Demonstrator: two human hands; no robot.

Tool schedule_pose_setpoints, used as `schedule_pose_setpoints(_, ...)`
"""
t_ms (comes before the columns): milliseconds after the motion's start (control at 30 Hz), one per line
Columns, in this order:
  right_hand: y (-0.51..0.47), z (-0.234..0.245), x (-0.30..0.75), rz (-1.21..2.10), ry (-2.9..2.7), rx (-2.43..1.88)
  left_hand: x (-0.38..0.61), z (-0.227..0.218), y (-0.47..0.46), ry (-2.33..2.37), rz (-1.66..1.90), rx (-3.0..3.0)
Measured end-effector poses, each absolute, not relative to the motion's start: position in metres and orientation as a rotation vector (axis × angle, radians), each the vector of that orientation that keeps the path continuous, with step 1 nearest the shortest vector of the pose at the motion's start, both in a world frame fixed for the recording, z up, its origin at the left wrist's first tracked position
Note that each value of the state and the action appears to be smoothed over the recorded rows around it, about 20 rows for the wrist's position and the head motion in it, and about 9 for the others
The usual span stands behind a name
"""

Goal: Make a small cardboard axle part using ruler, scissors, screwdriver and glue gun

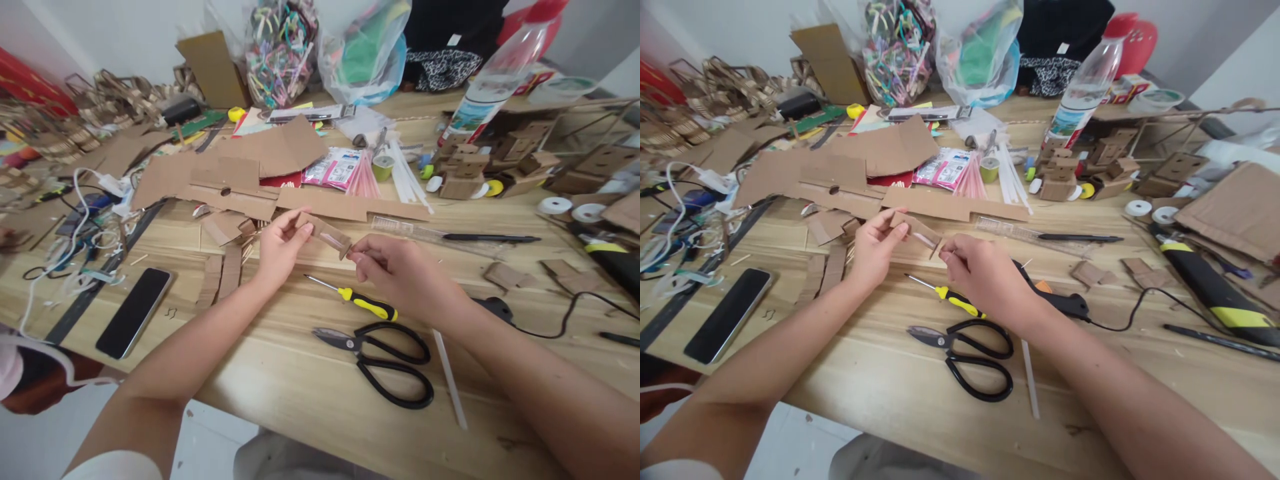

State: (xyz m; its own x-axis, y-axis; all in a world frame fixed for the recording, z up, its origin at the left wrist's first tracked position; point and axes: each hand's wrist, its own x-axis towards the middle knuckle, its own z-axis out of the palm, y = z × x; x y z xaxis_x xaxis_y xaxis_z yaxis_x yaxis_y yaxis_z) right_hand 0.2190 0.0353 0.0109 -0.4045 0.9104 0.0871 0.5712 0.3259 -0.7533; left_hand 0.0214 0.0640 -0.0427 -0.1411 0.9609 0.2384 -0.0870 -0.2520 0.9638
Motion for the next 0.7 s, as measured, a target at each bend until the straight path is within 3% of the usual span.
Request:
schedule_pose_setpoints(167,0.038,0.009,0.222,0.749,-2.081,-1.314,0.026,-0.043,0.057,1.039,1.387,1.385)
schedule_pose_setpoints(433,0.041,0.010,0.228,0.937,-2.031,-1.276,0.027,-0.041,0.057,0.992,1.401,1.245)
schedule_pose_setpoints(700,0.038,0.009,0.225,0.859,-2.072,-1.248,0.035,-0.040,0.048,0.942,1.241,1.103)
